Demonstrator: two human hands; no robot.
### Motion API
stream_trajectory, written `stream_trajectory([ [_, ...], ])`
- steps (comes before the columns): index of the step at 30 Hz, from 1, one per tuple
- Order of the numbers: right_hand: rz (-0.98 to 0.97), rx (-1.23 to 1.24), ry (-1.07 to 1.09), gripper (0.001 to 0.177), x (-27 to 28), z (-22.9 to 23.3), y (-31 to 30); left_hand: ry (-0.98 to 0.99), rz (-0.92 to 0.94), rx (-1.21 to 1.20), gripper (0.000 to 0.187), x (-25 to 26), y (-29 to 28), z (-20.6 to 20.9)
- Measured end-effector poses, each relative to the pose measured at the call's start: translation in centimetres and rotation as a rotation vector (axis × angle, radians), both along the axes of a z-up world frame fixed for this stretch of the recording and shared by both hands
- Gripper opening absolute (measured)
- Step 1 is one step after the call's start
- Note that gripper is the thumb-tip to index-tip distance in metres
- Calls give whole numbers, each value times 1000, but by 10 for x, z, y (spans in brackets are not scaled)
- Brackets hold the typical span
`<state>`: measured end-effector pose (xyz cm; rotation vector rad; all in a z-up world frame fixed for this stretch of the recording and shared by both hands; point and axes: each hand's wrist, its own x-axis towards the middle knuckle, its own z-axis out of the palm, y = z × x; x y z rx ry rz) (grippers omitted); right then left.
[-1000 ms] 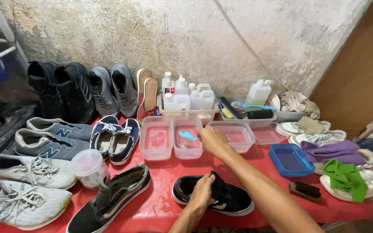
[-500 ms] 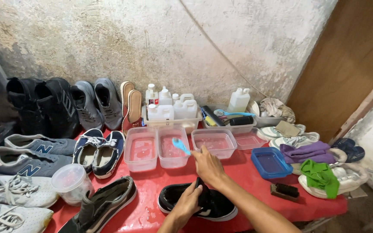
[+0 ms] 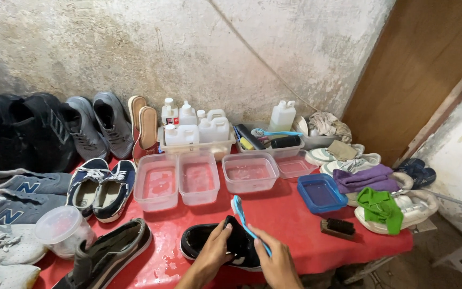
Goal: The person scrubs a black slip-on shoe with a blue toothbrush, repeatedly dipping the brush into a container of water and cleaning the upper, sides, and heel. The person rotates the shoe to access different areas and continues scrubbing throughout the clip.
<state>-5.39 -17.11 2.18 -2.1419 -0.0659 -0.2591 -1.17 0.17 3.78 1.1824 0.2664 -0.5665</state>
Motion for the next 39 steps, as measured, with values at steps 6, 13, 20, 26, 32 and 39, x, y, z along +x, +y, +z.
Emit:
stream_trajectory([
  [6, -248, -24, -219, 38, -49, -87, 15, 28, 93, 57, 61, 0, -4, 3],
  [13, -213, -104, -23, 48, -62, -104, 6, 159, 247, 35, 59, 2, -10, 15],
  [20, -255, 43, -282, 50, -69, -93, 27, 134, 338, -76, 52, 14, -10, -26],
  [26, -230, -5, -181, 44, -64, -85, 13, 193, 301, 97, 58, 1, -16, 15],
  [32, -243, 165, -264, 38, -58, -68, 27, 170, 304, 24, 40, 3, -19, 7],
  [39, -172, 73, -256, 42, -62, -67, 25, 124, 249, -144, 46, 1, -11, 1],
])
